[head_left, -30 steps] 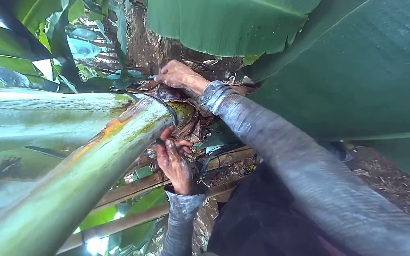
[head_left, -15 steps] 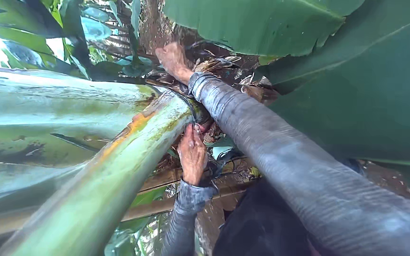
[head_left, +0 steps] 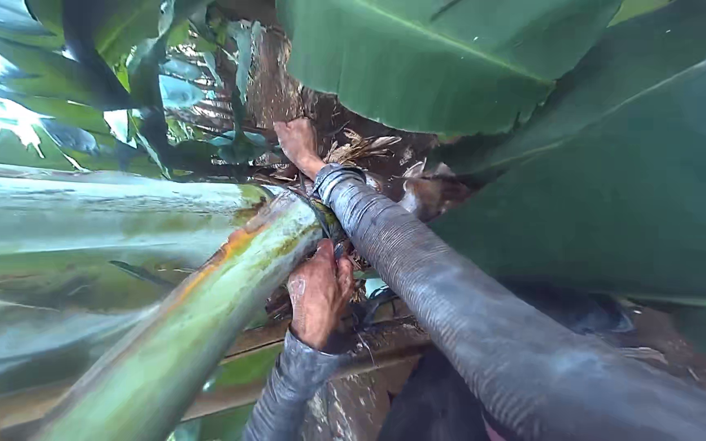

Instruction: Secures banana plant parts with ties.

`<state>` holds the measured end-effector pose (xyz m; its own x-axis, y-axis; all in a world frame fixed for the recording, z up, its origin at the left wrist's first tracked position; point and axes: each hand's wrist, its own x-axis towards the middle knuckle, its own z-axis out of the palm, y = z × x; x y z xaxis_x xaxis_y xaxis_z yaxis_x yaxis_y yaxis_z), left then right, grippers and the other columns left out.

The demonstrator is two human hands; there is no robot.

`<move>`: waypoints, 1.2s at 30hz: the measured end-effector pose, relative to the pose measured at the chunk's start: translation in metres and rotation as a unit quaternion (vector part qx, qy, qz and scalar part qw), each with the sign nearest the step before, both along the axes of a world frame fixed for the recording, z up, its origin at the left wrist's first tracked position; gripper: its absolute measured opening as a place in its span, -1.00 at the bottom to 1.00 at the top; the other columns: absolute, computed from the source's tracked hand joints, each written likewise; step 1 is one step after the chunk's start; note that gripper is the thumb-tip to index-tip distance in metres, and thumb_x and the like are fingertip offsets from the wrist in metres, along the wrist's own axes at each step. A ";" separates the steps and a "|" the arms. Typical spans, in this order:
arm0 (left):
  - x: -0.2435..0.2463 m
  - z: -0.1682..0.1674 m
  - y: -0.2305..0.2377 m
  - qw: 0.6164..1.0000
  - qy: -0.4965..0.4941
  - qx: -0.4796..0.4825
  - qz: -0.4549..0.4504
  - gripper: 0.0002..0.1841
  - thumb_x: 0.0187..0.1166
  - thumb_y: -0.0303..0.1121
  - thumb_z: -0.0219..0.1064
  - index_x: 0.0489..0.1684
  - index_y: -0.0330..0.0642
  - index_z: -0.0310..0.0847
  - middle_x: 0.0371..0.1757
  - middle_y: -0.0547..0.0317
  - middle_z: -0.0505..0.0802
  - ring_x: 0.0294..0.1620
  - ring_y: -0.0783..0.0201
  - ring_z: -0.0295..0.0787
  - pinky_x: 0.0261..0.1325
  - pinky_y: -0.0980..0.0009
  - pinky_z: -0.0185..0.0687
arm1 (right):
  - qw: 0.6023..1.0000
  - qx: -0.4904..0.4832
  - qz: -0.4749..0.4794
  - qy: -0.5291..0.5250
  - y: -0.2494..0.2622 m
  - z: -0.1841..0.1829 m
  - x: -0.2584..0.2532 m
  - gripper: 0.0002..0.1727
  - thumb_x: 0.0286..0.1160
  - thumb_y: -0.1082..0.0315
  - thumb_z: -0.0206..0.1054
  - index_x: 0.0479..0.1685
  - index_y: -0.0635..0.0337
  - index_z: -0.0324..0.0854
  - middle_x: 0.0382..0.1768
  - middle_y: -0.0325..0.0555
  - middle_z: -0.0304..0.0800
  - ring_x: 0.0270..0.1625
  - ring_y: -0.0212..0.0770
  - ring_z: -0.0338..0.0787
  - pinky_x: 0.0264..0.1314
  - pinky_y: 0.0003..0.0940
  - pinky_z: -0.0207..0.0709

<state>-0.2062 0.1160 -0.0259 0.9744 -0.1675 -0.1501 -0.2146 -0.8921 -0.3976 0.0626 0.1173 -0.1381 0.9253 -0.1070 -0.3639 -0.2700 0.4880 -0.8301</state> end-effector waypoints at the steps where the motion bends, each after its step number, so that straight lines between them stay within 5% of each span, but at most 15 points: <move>1: 0.002 0.000 -0.008 0.999 0.015 0.045 -0.017 -0.73 0.57 -0.23 0.31 0.00 -0.21 0.78 -0.49 -0.07 0.83 -0.45 -0.13 0.84 -0.39 -0.14 0.67 | 1.000 0.007 -0.004 -0.003 -0.011 -0.003 0.000 -0.56 0.66 0.11 0.23 -0.47 0.28 0.73 -0.26 0.10 0.84 -0.04 0.04 0.83 0.08 0.13 0.61; 3: -0.001 -0.001 -0.019 0.991 0.034 0.126 -0.031 -0.79 0.59 -0.29 0.33 -0.01 -0.19 0.77 -0.43 -0.14 0.85 -0.44 -0.21 0.83 -0.46 -0.17 0.64 | 0.997 0.068 -0.010 -0.018 -0.025 -0.009 -0.018 -0.56 0.75 0.14 0.17 -0.34 0.33 0.74 -0.30 0.06 0.80 -0.20 -0.06 0.78 -0.05 -0.02 0.63; 5: 0.009 -0.001 -0.030 0.985 0.032 0.149 -0.082 -0.84 0.66 -0.32 0.26 -0.11 -0.18 0.73 -0.40 -0.11 0.81 -0.48 -0.16 0.79 -0.55 -0.07 0.59 | 0.977 0.196 -0.054 -0.057 -0.051 -0.021 -0.029 -0.55 0.79 0.17 0.10 -0.56 0.17 0.53 -0.69 -0.25 0.51 -0.72 -0.35 0.48 -0.62 -0.38 0.47; 6: 0.016 0.002 -0.038 0.983 0.037 0.151 -0.095 -0.82 0.70 -0.32 0.22 -0.13 -0.19 0.71 -0.38 -0.12 0.79 -0.45 -0.16 0.79 -0.55 -0.07 0.58 | 0.958 0.267 -0.048 -0.090 -0.068 -0.027 -0.044 -0.55 0.82 0.18 0.07 -0.56 0.13 0.50 -0.74 -0.32 0.46 -0.76 -0.40 0.45 -0.65 -0.42 0.49; 8: 0.041 0.009 -0.059 0.982 0.034 0.169 -0.072 -0.79 0.71 -0.33 0.18 -0.13 -0.21 0.73 -0.28 -0.20 0.82 -0.30 -0.25 0.82 -0.44 -0.15 0.61 | 0.938 0.299 -0.036 -0.169 -0.101 -0.035 -0.083 -0.57 0.85 0.20 0.07 -0.43 0.21 0.63 -0.65 -0.30 0.65 -0.59 -0.36 0.71 -0.36 -0.33 0.76; 10: 0.072 0.011 -0.081 0.981 0.034 0.190 0.017 -0.79 0.63 -0.33 0.21 -0.06 -0.18 0.77 -0.12 -0.25 0.87 -0.05 -0.31 0.85 -0.19 -0.28 0.63 | 0.945 0.188 -0.054 -0.260 -0.121 -0.043 -0.122 -0.63 0.80 0.21 0.15 -0.23 0.28 0.78 -0.27 -0.22 0.84 -0.21 -0.36 0.84 0.02 -0.32 0.80; 12: 0.089 0.006 -0.084 0.983 0.043 0.163 0.072 -0.79 0.59 -0.33 0.26 -0.01 -0.19 0.75 0.00 -0.28 0.85 0.11 -0.32 0.80 -0.01 -0.32 0.59 | 0.948 0.097 -0.099 -0.286 -0.124 -0.047 -0.154 -0.68 0.70 0.17 0.28 -0.26 0.19 0.82 -0.17 -0.24 0.76 -0.20 -0.47 0.74 -0.06 -0.49 0.68; 15: 0.098 -0.005 -0.068 0.987 0.048 0.113 0.098 -0.71 0.56 -0.34 0.31 0.20 -0.13 0.67 0.14 -0.30 0.82 0.20 -0.32 0.77 0.10 -0.36 0.59 | 0.936 0.143 -0.151 -0.284 -0.112 -0.049 -0.178 -0.80 0.65 0.31 0.35 -0.24 0.25 0.79 -0.39 -0.30 0.82 -0.41 -0.49 0.76 -0.24 -0.50 0.71; 18: 0.099 -0.005 -0.066 0.987 0.048 0.109 0.105 -0.65 0.56 -0.33 0.30 0.29 -0.11 0.64 0.20 -0.28 0.80 0.25 -0.31 0.75 0.14 -0.37 0.56 | 0.922 0.199 -0.159 -0.292 -0.110 -0.054 -0.181 -0.83 0.68 0.39 0.30 -0.08 0.33 0.75 -0.36 -0.24 0.87 -0.30 -0.37 0.87 -0.07 -0.33 0.83; 22: 0.074 0.008 -0.071 0.994 0.021 0.098 0.052 -0.68 0.62 -0.35 0.21 0.30 -0.10 0.56 0.04 -0.31 0.82 0.11 -0.37 0.77 -0.04 -0.37 0.60 | 0.917 0.191 -0.159 -0.312 -0.113 -0.050 -0.184 -0.83 0.68 0.44 0.28 0.01 0.35 0.72 -0.23 -0.20 0.88 -0.20 -0.35 0.89 0.01 -0.33 0.83; 26: 0.096 -0.006 -0.070 0.985 -0.001 0.134 0.106 -0.41 0.54 -0.24 0.30 0.65 0.26 0.46 0.21 -0.16 0.85 0.26 -0.27 0.77 0.17 -0.38 0.51 | 0.911 0.146 -0.144 -0.358 -0.117 -0.047 -0.189 -0.81 0.67 0.46 0.27 0.05 0.37 0.71 -0.12 -0.14 0.89 -0.11 -0.34 0.88 0.06 -0.35 0.80; 28: 0.101 -0.009 -0.069 0.981 0.025 0.156 0.109 -0.63 0.57 -0.18 0.31 0.31 0.01 0.69 0.18 -0.23 0.84 0.27 -0.30 0.74 0.15 -0.41 0.49 | 0.906 0.156 -0.139 -0.367 -0.116 -0.049 -0.193 -0.82 0.67 0.45 0.27 0.03 0.37 0.72 -0.13 -0.15 0.88 -0.11 -0.36 0.86 0.03 -0.38 0.78; 30: 0.102 -0.008 -0.073 0.975 0.049 0.177 0.126 -0.61 0.58 -0.02 0.30 0.05 -0.14 0.77 0.14 -0.25 0.83 0.27 -0.28 0.74 0.17 -0.38 0.50 | 0.899 0.274 -0.128 -0.315 -0.103 -0.051 -0.204 -0.82 0.69 0.47 0.23 0.04 0.36 0.69 -0.16 -0.14 0.87 -0.18 -0.35 0.84 -0.06 -0.40 0.77; 33: 0.085 0.005 -0.080 0.980 0.083 0.118 0.141 -0.53 0.57 -0.02 0.33 0.07 -0.31 0.70 0.13 -0.35 0.80 0.25 -0.32 0.72 0.18 -0.38 0.53 | 0.833 0.534 -0.057 -0.136 -0.069 -0.051 -0.228 -0.80 0.79 0.30 0.12 0.08 0.09 0.64 -0.18 -0.23 0.81 -0.29 -0.37 0.76 -0.25 -0.45 0.69; 36: 0.046 0.021 -0.072 0.993 0.095 0.009 0.071 -0.70 0.58 -0.21 0.33 -0.02 -0.32 0.58 -0.13 -0.26 0.77 -0.14 -0.18 0.77 -0.19 -0.18 0.67 | 0.764 0.642 -0.020 -0.059 -0.049 -0.046 -0.240 -0.76 0.78 0.19 0.18 0.06 0.05 0.73 -0.21 -0.25 0.83 -0.36 -0.40 0.73 -0.33 -0.51 0.65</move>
